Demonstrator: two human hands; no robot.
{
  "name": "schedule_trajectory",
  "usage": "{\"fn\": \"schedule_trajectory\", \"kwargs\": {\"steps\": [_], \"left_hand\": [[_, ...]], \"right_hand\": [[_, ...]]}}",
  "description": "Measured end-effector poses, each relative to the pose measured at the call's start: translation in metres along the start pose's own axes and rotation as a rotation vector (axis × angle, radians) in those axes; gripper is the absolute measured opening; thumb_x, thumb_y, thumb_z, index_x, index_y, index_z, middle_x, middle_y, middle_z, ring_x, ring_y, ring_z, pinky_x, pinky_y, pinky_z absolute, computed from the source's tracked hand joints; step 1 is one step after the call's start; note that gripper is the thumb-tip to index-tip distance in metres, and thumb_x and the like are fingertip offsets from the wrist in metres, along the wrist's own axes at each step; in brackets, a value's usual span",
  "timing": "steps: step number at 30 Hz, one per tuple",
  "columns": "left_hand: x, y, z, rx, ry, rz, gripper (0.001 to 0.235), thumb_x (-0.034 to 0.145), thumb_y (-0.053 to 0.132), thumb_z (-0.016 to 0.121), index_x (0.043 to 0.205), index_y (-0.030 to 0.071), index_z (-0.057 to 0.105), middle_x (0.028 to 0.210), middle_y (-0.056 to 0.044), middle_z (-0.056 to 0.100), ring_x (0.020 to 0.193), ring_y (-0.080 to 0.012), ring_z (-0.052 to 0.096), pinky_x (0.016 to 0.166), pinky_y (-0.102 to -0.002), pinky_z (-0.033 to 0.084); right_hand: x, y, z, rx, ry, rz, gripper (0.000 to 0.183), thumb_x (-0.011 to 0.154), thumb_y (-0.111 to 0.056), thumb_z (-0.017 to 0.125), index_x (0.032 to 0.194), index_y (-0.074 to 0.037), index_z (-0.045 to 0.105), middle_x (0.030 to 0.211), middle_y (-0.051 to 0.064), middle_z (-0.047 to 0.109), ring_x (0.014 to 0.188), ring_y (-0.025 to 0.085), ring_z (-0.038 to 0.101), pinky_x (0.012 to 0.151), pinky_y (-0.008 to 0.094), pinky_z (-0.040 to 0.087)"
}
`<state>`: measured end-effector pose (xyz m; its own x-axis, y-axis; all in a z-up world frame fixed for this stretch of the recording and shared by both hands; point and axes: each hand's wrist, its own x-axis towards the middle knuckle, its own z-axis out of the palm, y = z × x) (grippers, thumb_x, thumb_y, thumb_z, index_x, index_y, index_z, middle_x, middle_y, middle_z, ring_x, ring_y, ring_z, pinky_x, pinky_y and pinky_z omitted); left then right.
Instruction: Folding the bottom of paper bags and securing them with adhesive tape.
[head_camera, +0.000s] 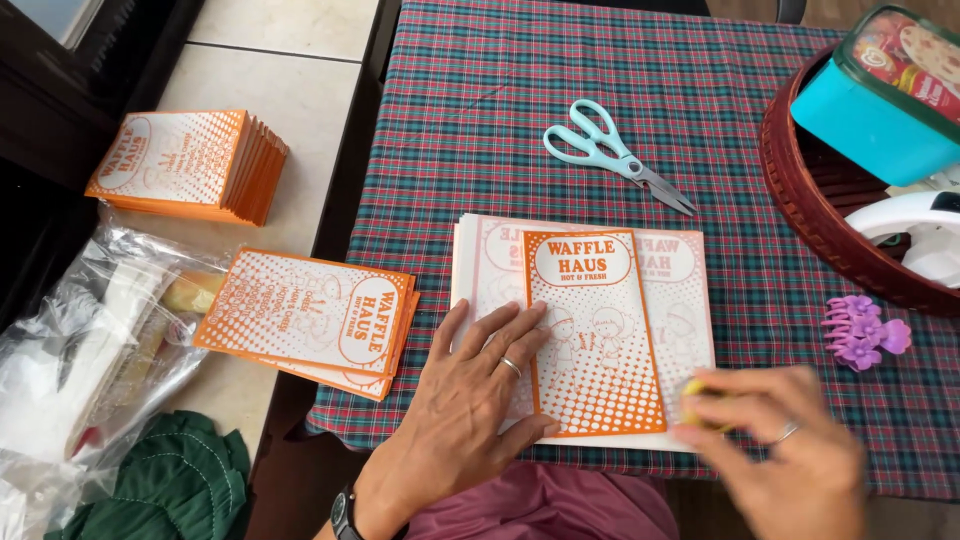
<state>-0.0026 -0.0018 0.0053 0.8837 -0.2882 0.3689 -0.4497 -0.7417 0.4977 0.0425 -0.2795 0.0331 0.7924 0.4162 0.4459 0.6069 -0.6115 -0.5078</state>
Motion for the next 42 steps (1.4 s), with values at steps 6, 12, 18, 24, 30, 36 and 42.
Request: {"fn": "schedule_trajectory", "kwargs": {"steps": [6,12,18,24,30,36,42], "left_hand": [[0.001,0.001,-0.004,0.025,-0.022,-0.005,0.068,0.094,0.046,0.068,0.144,0.005,0.045,0.157,-0.014,0.048,0.146,-0.0341,0.043,0.12,-0.06,0.022],[-0.001,-0.001,0.0,0.021,-0.022,-0.002,0.068,0.094,0.049,0.067,0.144,0.007,0.047,0.157,-0.014,0.049,0.144,-0.036,0.044,0.12,-0.061,0.019],[0.001,-0.002,-0.001,0.024,-0.025,0.006,0.063,0.09,0.046,0.071,0.138,0.009,0.055,0.157,-0.014,0.048,0.143,-0.0368,0.044,0.119,-0.064,0.02],[0.0,-0.001,-0.003,-0.031,-0.005,-0.004,0.064,0.092,0.047,0.07,0.139,0.008,0.054,0.153,-0.017,0.047,0.143,-0.0358,0.043,0.12,-0.064,0.019],[-0.006,0.005,-0.002,-0.047,0.078,-0.024,0.051,0.091,0.039,0.076,0.127,0.01,0.057,0.128,-0.018,0.047,0.127,-0.0389,0.047,0.118,-0.066,0.025],[-0.01,0.004,0.008,-0.003,0.178,-0.124,0.059,0.087,0.051,0.078,0.111,0.007,0.047,0.112,-0.013,0.049,0.096,-0.0335,0.05,0.094,-0.054,0.034],[-0.01,0.003,0.007,0.008,0.102,-0.15,0.054,0.089,0.057,0.068,0.106,0.01,0.049,0.11,-0.012,0.053,0.095,-0.0337,0.049,0.094,-0.056,0.034]], "right_hand": [[-0.002,-0.024,0.038,0.235,-0.158,-0.231,0.015,0.079,-0.016,0.085,0.09,-0.01,0.077,0.104,0.008,0.074,0.091,0.021,0.068,0.087,0.034,0.053],[-0.014,0.019,-0.014,-0.044,-0.097,0.055,0.013,0.074,-0.019,0.083,0.087,-0.015,0.08,0.103,0.0,0.078,0.093,0.017,0.066,0.089,0.03,0.051],[0.025,-0.001,0.017,0.228,-0.188,-0.065,0.012,0.078,-0.015,0.081,0.089,-0.014,0.079,0.106,0.006,0.078,0.097,0.019,0.071,0.093,0.033,0.05],[0.077,0.039,0.036,0.111,-0.147,0.074,0.024,0.072,-0.007,0.089,0.092,-0.008,0.078,0.104,0.007,0.076,0.099,0.021,0.067,0.086,0.032,0.053],[0.086,-0.013,0.055,0.346,-0.204,-0.074,0.023,0.076,-0.006,0.087,0.094,-0.01,0.075,0.108,0.006,0.072,0.107,0.018,0.068,0.102,0.03,0.052],[0.097,-0.028,0.083,0.433,-0.417,-0.128,0.018,0.075,-0.019,0.089,0.086,-0.015,0.076,0.095,0.0,0.076,0.096,0.017,0.067,0.088,0.031,0.052],[0.15,-0.004,0.117,0.208,-0.295,-0.105,0.028,0.068,-0.011,0.093,0.087,-0.014,0.072,0.098,0.0,0.074,0.095,0.019,0.063,0.088,0.035,0.048]]}}
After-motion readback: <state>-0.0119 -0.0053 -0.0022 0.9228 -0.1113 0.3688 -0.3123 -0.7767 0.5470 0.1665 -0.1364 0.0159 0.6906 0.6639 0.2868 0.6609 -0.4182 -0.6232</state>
